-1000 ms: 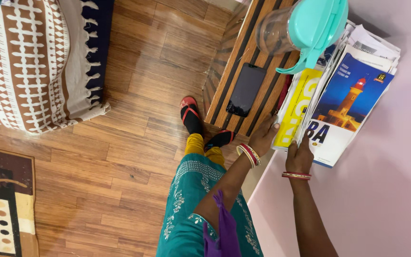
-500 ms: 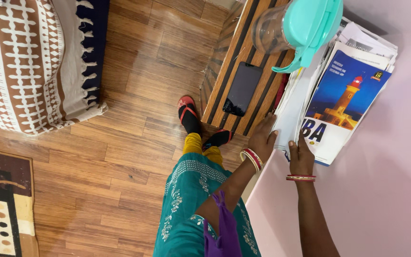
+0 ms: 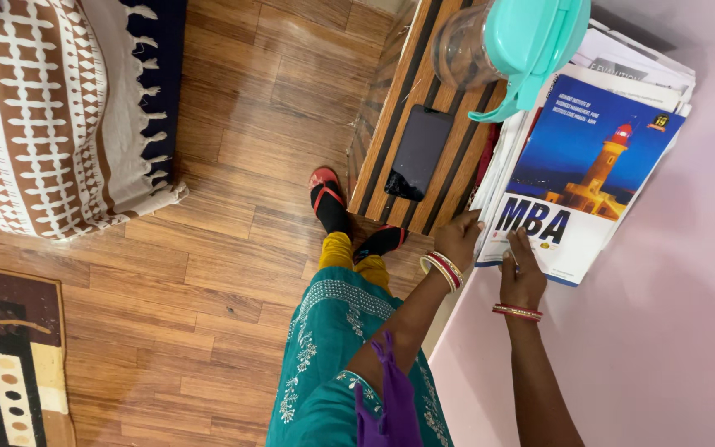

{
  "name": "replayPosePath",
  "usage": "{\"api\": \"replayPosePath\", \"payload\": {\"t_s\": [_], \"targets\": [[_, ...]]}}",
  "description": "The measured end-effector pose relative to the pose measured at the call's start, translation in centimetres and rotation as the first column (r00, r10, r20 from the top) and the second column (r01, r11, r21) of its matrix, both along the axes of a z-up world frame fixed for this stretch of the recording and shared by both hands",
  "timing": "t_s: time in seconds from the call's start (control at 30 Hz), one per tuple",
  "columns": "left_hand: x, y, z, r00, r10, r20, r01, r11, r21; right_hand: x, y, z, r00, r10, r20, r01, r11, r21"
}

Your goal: The person organizes items on a table, smooths and arranges a large patterned bedspread, and positions pillows.

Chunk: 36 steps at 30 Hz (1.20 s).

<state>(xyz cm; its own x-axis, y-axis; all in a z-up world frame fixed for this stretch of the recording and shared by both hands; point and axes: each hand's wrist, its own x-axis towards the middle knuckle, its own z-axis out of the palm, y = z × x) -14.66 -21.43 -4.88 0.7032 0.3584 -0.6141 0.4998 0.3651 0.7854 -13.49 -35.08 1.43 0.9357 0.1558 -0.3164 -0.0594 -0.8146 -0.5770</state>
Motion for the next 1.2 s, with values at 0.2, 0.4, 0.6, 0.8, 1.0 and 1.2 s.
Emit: {"api": "replayPosePath", "payload": {"t_s": [0.2, 0.4, 0.6, 0.8, 1.0, 1.2], "targets": [[-0.1, -0.6, -4.6, 0.994, -0.034, -0.101, 0.009, 0.971, -0.238, -0.5, 2.9, -0.7, 0.989, 0.136, 0.064, -0.115, 0.958, -0.264], [-1.1, -2.4, -8.9, 0.997, 0.054, 0.057, -0.027, 0.919, -0.392, -0.5, 5.4, -0.8, 0.984, 0.146, 0.100, -0.108, 0.943, -0.316], [-0.9, -1.1, -5.2, 0.996, 0.022, 0.090, 0.009, 0.943, -0.332, 0.2, 3.5, 0.8, 0.999, -0.034, -0.004, 0.032, 0.967, -0.251], [0.8, 1.7, -0.8, 0.984, -0.175, -0.025, 0.176, 0.984, 0.035, -1.0, 0.9, 0.0, 0.990, -0.075, 0.122, 0.085, 0.993, -0.079], [1.1, 2.4, 1.8, 0.975, -0.219, -0.044, 0.222, 0.973, 0.060, -1.8, 1.0, 1.7, 0.966, -0.171, 0.193, 0.187, 0.980, -0.067], [2.4, 2.2, 6.0, 0.873, -0.488, 0.011, 0.478, 0.858, 0.187, -1.0, 6.9, 4.1, 0.622, 0.445, 0.644, -0.132, 0.871, -0.474]]}}
